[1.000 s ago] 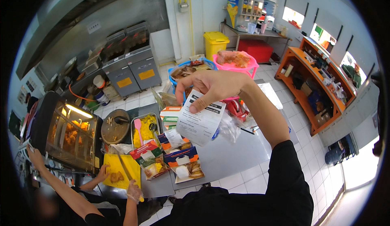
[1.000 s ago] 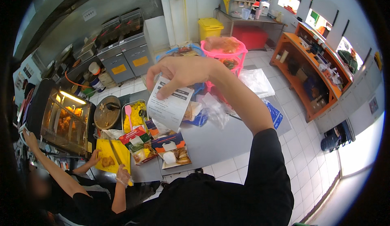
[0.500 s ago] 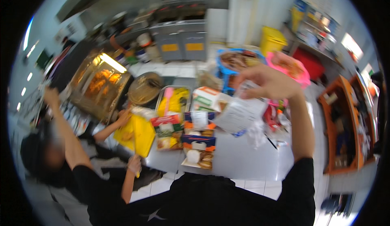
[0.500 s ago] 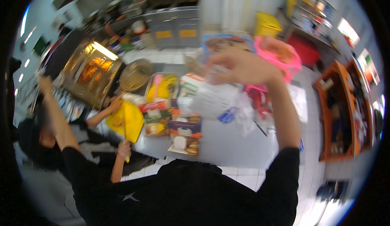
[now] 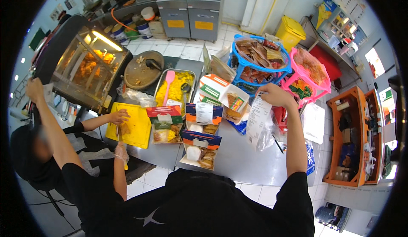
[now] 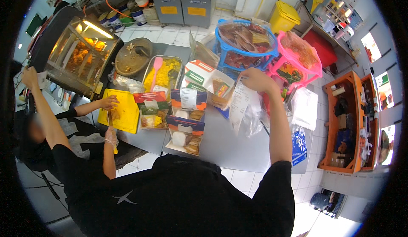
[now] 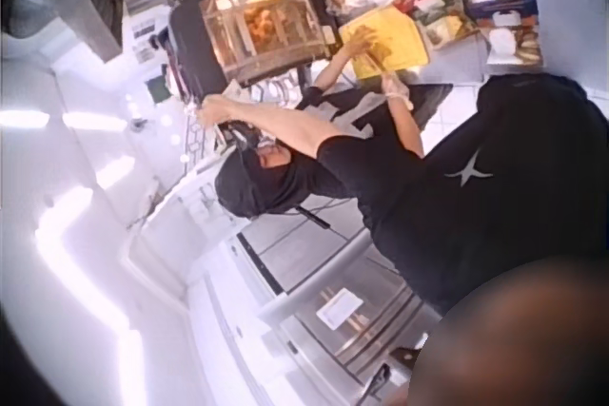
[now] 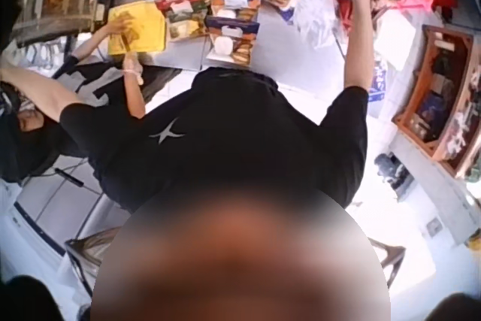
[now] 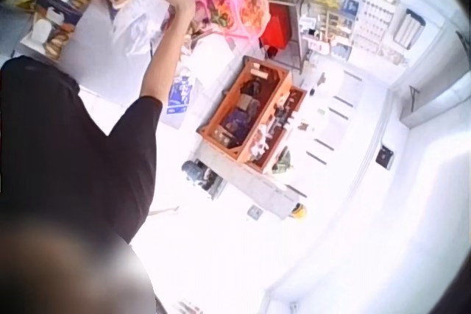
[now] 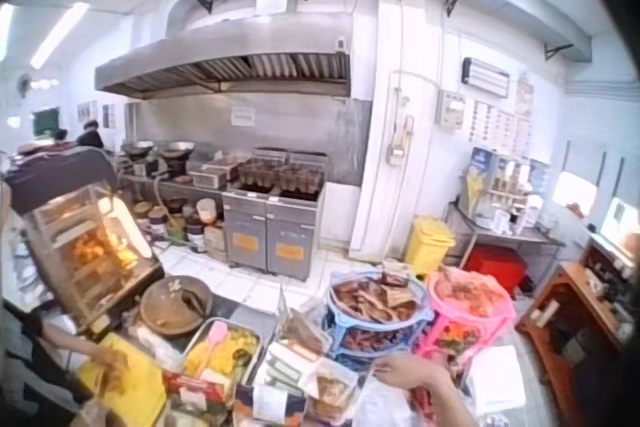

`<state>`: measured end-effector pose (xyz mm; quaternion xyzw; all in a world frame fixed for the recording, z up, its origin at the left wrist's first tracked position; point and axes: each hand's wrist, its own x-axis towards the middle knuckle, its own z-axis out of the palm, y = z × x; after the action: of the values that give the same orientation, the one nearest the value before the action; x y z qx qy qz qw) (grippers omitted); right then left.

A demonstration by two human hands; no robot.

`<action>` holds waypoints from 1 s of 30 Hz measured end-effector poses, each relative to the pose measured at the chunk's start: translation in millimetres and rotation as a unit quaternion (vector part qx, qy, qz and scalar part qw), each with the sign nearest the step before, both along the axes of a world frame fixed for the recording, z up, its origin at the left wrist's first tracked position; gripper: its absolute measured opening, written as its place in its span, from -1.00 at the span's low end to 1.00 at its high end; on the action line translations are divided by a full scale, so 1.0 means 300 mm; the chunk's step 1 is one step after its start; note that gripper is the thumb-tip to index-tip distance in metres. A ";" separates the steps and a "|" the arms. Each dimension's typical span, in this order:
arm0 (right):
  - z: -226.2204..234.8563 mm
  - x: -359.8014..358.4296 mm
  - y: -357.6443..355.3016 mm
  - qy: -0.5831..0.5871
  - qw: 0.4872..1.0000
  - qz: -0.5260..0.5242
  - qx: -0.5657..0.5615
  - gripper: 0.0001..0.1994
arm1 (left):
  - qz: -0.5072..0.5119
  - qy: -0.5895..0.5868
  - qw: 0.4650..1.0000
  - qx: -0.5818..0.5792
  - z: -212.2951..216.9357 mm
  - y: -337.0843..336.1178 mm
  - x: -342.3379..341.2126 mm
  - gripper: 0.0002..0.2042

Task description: The person handles printed receipts and food items, places them into small boxes, and then into plastic bags. They move between the counter and a kitchen prep area, organizing items and preparing them for handoff to a customer.

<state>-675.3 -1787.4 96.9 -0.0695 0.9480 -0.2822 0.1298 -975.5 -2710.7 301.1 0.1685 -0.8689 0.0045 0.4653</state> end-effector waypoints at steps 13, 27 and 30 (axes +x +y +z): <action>-0.551 -0.163 -0.025 0.203 0.894 -0.398 -0.035 -0.68 | 0.106 0.059 0.978 0.169 0.057 0.181 -0.038 -0.02; -0.287 0.025 -0.395 0.339 0.884 -0.323 0.004 -0.64 | 0.118 0.050 0.991 0.042 0.039 0.212 -0.058 -0.18; -0.336 0.035 -0.538 0.020 0.960 -0.268 -0.082 -0.51 | 0.092 0.051 0.994 0.031 0.027 0.228 -0.063 -0.17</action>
<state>-664.7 -1948.9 -4.1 0.1709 0.9080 -0.3819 0.0243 -994.4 -2642.2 309.2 0.2619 -0.8245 0.0118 0.5015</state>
